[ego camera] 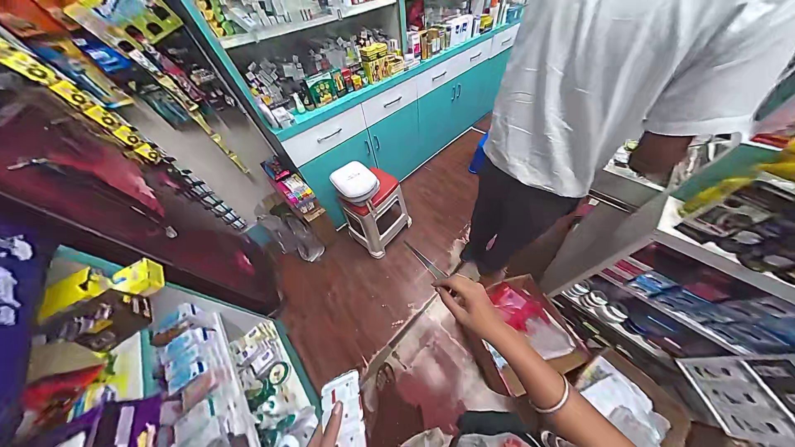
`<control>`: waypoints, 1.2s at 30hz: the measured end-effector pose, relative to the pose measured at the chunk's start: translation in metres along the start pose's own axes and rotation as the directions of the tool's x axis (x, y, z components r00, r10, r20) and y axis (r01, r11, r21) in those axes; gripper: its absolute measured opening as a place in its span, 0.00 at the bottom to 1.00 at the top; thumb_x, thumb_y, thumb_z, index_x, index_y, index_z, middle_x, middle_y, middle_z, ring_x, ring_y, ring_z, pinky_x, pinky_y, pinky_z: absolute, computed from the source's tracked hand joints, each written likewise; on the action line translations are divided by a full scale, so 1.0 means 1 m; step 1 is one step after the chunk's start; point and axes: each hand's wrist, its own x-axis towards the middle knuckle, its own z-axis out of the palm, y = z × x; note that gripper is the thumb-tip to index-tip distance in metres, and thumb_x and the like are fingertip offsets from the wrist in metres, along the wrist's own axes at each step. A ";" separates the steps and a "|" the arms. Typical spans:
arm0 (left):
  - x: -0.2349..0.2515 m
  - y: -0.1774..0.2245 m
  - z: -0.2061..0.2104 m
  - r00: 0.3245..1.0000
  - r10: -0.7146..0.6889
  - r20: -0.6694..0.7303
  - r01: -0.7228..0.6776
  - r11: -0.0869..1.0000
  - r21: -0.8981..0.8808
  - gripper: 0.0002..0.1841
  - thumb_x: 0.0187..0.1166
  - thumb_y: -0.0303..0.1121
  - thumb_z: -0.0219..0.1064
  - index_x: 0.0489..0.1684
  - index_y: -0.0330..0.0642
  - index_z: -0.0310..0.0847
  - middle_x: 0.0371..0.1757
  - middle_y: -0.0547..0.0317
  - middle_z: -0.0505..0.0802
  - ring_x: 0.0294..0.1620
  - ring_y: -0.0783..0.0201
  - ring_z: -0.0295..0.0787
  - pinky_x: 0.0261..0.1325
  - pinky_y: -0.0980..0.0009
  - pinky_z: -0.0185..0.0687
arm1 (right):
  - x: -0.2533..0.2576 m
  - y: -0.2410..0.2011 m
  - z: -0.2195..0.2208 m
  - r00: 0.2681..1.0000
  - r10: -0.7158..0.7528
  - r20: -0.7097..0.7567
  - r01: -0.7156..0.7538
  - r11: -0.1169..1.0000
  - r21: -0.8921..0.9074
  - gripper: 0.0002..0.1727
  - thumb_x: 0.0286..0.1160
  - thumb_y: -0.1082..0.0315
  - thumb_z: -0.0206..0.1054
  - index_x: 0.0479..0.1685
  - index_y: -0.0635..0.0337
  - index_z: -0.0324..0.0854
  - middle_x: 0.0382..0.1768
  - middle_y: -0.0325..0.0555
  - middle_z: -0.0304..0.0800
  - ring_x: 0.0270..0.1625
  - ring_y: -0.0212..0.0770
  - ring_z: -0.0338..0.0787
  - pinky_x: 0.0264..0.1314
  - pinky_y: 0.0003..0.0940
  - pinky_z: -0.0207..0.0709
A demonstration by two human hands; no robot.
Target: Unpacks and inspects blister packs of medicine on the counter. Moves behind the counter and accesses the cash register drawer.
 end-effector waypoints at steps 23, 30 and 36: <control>0.515 0.244 0.292 0.935 -0.303 0.181 0.184 0.856 0.484 0.14 0.91 0.39 0.56 0.59 0.38 0.78 0.26 0.58 0.90 0.08 0.79 0.67 0.09 0.84 0.58 | 0.385 0.308 0.116 0.716 0.610 0.340 -0.610 0.783 -0.119 0.17 0.83 0.66 0.59 0.60 0.65 0.88 0.54 0.61 0.92 0.58 0.57 0.91 0.67 0.55 0.79; 0.612 0.306 0.448 0.912 -0.240 0.333 0.063 0.884 0.463 0.13 0.91 0.37 0.56 0.57 0.38 0.81 0.28 0.58 0.94 0.09 0.80 0.72 0.09 0.85 0.59 | 0.518 0.409 0.095 0.661 0.605 0.444 -0.634 0.767 -0.102 0.19 0.86 0.59 0.60 0.60 0.63 0.87 0.55 0.61 0.91 0.62 0.60 0.90 0.68 0.62 0.77; 0.725 0.325 0.639 0.748 -0.403 0.528 0.029 0.814 0.580 0.13 0.93 0.36 0.52 0.56 0.37 0.78 0.27 0.58 0.94 0.10 0.81 0.73 0.11 0.85 0.64 | 0.625 0.540 0.024 0.654 0.707 0.269 -0.722 0.690 -0.058 0.18 0.86 0.60 0.60 0.60 0.64 0.86 0.54 0.61 0.91 0.59 0.60 0.90 0.66 0.62 0.77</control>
